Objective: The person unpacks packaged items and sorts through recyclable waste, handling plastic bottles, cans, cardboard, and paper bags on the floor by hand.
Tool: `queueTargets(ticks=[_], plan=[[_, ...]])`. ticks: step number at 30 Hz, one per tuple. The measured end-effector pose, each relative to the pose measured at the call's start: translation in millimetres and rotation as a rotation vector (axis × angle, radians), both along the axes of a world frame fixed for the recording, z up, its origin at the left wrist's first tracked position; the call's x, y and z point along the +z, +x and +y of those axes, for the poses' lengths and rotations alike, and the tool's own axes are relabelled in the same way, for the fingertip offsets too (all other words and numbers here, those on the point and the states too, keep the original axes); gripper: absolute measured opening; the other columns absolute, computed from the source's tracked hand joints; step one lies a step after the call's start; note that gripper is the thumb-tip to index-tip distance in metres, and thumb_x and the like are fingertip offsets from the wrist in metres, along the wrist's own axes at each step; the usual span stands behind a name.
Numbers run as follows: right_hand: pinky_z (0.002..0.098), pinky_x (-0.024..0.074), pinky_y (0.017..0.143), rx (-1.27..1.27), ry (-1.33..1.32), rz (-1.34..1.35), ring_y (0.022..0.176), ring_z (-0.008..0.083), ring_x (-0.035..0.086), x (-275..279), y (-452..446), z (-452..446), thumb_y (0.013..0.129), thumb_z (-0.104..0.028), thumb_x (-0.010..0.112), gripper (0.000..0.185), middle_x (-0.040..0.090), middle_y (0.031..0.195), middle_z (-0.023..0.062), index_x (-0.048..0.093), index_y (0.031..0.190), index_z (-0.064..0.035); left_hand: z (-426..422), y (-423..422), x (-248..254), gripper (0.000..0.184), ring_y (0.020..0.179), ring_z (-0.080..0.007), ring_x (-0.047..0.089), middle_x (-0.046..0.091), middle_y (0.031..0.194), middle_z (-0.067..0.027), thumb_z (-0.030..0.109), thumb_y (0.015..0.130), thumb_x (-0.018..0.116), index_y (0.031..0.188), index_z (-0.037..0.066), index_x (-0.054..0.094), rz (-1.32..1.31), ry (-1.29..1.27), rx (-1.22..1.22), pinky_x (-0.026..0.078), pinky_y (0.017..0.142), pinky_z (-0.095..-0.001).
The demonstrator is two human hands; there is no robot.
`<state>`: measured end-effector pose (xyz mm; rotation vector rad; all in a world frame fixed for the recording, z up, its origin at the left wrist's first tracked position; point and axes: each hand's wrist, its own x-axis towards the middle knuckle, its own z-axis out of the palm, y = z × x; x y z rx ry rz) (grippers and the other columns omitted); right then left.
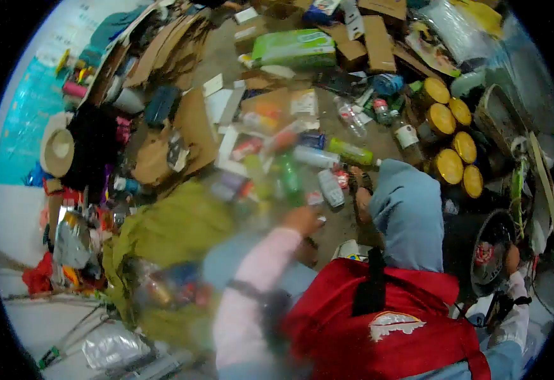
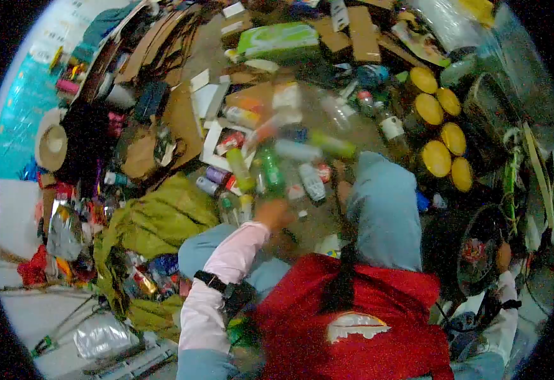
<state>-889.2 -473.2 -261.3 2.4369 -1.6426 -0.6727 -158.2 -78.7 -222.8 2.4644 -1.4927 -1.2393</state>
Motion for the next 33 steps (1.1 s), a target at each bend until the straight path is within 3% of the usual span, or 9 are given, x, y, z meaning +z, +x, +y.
queueTargets(ticks=[2, 5, 19, 23, 25, 27, 29, 31, 33], plan=[[0.0411, 0.0449, 0.064, 0.007, 0.019, 0.000, 0.071, 0.0344, 0.056, 2, -2, -2, 0.074, -0.011, 0.053, 0.014, 0.058, 0.076, 0.0178, 0.059, 0.084, -0.0020, 4, -5, 9, 0.031, 0.091, -0.0323, 0.057, 0.061, 0.098, -0.0142, 0.030, 0.078, 0.055, 0.105, 0.016, 0.060, -0.023, -0.118, -0.005, 0.046, 0.078, -0.0426], [0.0406, 0.0447, 0.064, 0.019, 0.034, 0.001, 0.071, 0.0339, 0.056, 8, 1, -2, 0.075, -0.011, 0.054, 0.015, 0.058, 0.076, 0.0176, 0.059, 0.085, -0.0022, 12, -6, -28, 0.031, 0.092, -0.0310, 0.057, 0.061, 0.098, -0.0131, 0.029, 0.078, 0.056, 0.104, 0.015, 0.060, -0.027, -0.226, -0.017, 0.046, 0.079, -0.0416], [0.0382, 0.0440, 0.066, 0.262, 0.032, -0.214, 0.072, 0.0315, 0.055, 44, 44, -21, 0.077, -0.013, 0.055, 0.016, 0.058, 0.080, 0.0164, 0.059, 0.088, -0.0033, 34, -7, -8, 0.028, 0.085, -0.0322, 0.059, 0.062, 0.091, -0.0140, 0.029, 0.077, 0.058, 0.101, 0.014, 0.059, -0.079, -0.175, -0.067, 0.047, 0.073, -0.0436], [0.0369, 0.0436, 0.069, 0.270, 0.048, -0.576, 0.074, 0.0280, 0.056, 56, 142, -20, 0.082, -0.018, 0.054, 0.021, 0.059, 0.083, 0.0148, 0.058, 0.094, -0.0024, 33, 4, 2, 0.030, 0.085, -0.0332, 0.059, 0.062, 0.090, -0.0147, 0.030, 0.076, 0.058, 0.102, 0.014, 0.059, -0.063, -0.173, -0.020, 0.047, 0.073, -0.0435], [0.0360, 0.0433, 0.071, 0.191, 0.073, -0.758, 0.076, 0.0248, 0.056, 96, 221, 11, 0.087, -0.023, 0.053, 0.026, 0.060, 0.086, 0.0133, 0.057, 0.100, -0.0014, 29, 16, 19, 0.032, 0.085, -0.0337, 0.059, 0.062, 0.089, -0.0151, 0.030, 0.077, 0.058, 0.103, 0.013, 0.058, -0.052, -0.278, 0.027, 0.047, 0.073, -0.0432], [0.0354, 0.0451, 0.077, 0.373, 0.360, -0.829, 0.095, 0.0248, 0.054, 107, 263, 14, 0.089, -0.035, 0.041, 0.040, 0.053, 0.109, 0.0137, 0.051, 0.112, -0.0042, 26, 29, 50, 0.034, 0.087, -0.0342, 0.058, 0.061, 0.091, -0.0163, 0.031, 0.077, 0.058, 0.106, 0.013, 0.057, -0.047, -0.327, 0.065, 0.046, 0.074, -0.0429], [0.0310, 0.0433, 0.073, 0.328, 0.253, -0.884, 0.082, 0.0231, 0.057, 81, 303, 23, 0.085, -0.017, 0.054, 0.023, 0.059, 0.089, 0.0125, 0.056, 0.097, 0.0019, 20, 46, 81, 0.036, 0.092, -0.0350, 0.056, 0.059, 0.096, -0.0183, 0.031, 0.078, 0.058, 0.110, 0.013, 0.056, -0.053, -0.310, 0.095, 0.045, 0.076, -0.0425], [0.0308, 0.0435, 0.072, 0.410, 0.291, -0.954, 0.081, 0.0226, 0.056, 70, 335, 34, 0.084, -0.015, 0.054, 0.021, 0.058, 0.089, 0.0123, 0.055, 0.096, 0.0019, 32, 72, 85, 0.033, 0.089, -0.0334, 0.058, 0.059, 0.096, -0.0181, 0.029, 0.078, 0.058, 0.105, 0.011, 0.058, -0.165, -0.590, 0.078, 0.046, 0.075, -0.0410], [0.0306, 0.0438, 0.071, 0.476, 0.335, -1.004, 0.082, 0.0221, 0.056, 68, 367, 48, 0.083, -0.012, 0.055, 0.019, 0.058, 0.089, 0.0124, 0.055, 0.096, 0.0019, 50, 94, 119, 0.036, 0.094, -0.0308, 0.056, 0.058, 0.102, -0.0142, 0.028, 0.076, 0.059, 0.107, 0.009, 0.057, -0.078, -0.532, 0.270, 0.045, 0.080, -0.0392]])
